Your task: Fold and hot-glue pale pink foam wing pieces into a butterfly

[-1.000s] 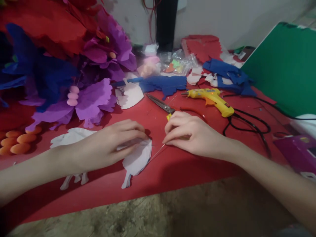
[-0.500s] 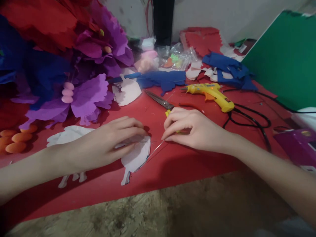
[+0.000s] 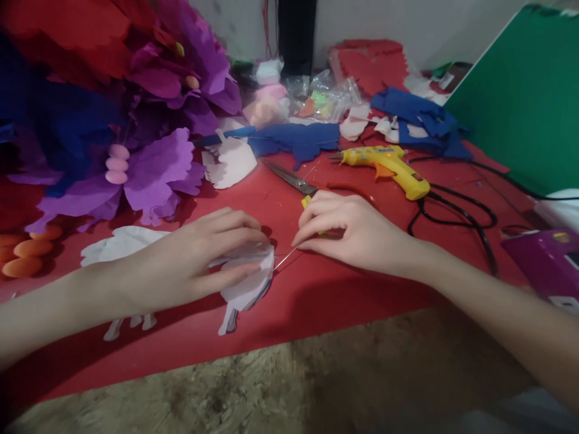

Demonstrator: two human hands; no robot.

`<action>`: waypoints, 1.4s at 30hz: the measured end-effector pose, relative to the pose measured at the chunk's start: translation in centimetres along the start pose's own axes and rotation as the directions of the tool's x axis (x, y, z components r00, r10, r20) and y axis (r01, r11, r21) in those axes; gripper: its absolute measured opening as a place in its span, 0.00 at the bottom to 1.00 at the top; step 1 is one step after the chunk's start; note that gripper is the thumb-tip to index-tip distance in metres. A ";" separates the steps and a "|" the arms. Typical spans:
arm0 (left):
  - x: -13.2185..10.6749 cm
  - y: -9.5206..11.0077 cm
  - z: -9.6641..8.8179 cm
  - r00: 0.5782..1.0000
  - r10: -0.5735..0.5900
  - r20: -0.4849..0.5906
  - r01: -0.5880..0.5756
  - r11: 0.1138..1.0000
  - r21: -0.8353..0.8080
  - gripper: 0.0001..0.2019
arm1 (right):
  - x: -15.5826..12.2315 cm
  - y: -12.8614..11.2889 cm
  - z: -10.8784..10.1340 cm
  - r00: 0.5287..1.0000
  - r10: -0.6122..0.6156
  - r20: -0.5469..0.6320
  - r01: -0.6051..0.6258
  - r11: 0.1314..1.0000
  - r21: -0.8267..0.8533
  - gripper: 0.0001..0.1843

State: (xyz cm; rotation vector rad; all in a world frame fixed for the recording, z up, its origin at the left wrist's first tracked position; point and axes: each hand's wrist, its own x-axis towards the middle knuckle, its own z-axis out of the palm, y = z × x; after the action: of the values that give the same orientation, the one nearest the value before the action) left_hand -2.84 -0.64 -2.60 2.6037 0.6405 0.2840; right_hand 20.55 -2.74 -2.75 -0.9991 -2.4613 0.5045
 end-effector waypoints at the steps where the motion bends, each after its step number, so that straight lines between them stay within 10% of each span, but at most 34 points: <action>1: 0.0 0.3 0.0 1.000 -0.027 0.005 0.027 1.000 0.000 0.15 | 0.0 -0.1 0.0 1.000 0.010 -0.004 -0.010 1.000 -0.001 0.10; 24: -0.1 1.0 0.2 0.984 -0.157 -0.086 0.136 0.968 -0.212 0.14 | 0.1 0.0 0.7 0.998 -0.062 0.006 0.062 0.997 -0.050 0.11; 32: 0.2 1.3 -0.2 0.967 -0.239 -0.086 0.222 0.960 -0.171 0.10 | -0.1 -1.3 1.7 0.967 -0.202 -0.156 0.139 0.928 -0.345 0.10; 42: -0.3 0.8 0.0 0.973 -0.206 -0.103 0.193 0.974 -0.121 0.07 | -0.9 -2.4 2.3 0.927 -0.363 0.090 0.374 0.886 -0.273 0.15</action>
State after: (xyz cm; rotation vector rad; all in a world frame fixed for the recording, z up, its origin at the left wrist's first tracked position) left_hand -2.80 -1.41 -2.27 2.4082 0.8941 0.3950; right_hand 18.56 -5.37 -3.73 -0.5931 -2.7209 0.0398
